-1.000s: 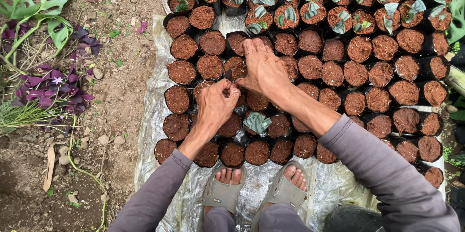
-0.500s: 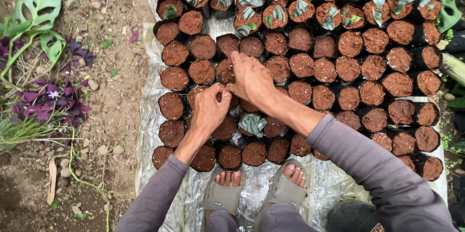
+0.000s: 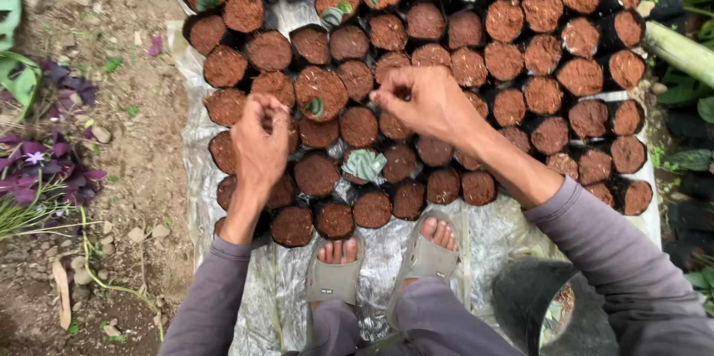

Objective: The person plants small leaf cuttings into individual black nursery bags filled with soil. They pick up cuttings from a nearby container, insert them into the soil, and gently press the soil around each cutting. The person works systematically across rows of bags laid out on a plastic sheet.

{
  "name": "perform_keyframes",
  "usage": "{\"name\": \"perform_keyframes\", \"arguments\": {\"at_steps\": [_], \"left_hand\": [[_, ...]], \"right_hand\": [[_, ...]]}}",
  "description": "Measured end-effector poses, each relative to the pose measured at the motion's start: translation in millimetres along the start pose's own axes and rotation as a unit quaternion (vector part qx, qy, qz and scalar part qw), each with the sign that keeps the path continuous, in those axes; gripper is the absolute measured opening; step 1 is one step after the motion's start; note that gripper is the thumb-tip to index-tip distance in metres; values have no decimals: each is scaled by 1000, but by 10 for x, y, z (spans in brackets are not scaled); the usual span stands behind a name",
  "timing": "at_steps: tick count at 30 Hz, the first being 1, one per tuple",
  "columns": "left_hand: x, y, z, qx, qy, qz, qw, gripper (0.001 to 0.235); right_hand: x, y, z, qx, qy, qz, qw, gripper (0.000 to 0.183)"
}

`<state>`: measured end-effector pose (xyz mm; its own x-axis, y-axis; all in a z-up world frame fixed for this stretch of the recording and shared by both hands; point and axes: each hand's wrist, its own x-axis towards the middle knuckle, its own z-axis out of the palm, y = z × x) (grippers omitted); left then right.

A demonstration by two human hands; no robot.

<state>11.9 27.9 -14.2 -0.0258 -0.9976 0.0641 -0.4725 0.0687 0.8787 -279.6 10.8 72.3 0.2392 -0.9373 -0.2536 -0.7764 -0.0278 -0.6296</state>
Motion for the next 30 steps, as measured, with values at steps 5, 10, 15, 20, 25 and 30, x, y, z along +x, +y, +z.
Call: {"name": "perform_keyframes", "arguments": {"at_steps": [5,10,15,20,25,30], "left_hand": [[75,70,145,-17,67,68,995,18],[70,210,263,-56,69,87,992,25],[66,281,208,-48,90,104,989,25],[37,229,124,-54,101,82,990,23],[89,180,84,-21,73,79,994,22],[240,197,99,-13,-54,8,998,35]], "right_hand": [[-337,35,328,-100,-72,-49,991,25],[-525,-7,768,-167,-74,-44,982,36],[-553,-7,844,-106,-43,-49,992,29],[-477,129,902,-44,-82,42,995,33],[-276,303,802,318,-153,106,930,7],[3,286,360,338,-133,143,921,12]]}}
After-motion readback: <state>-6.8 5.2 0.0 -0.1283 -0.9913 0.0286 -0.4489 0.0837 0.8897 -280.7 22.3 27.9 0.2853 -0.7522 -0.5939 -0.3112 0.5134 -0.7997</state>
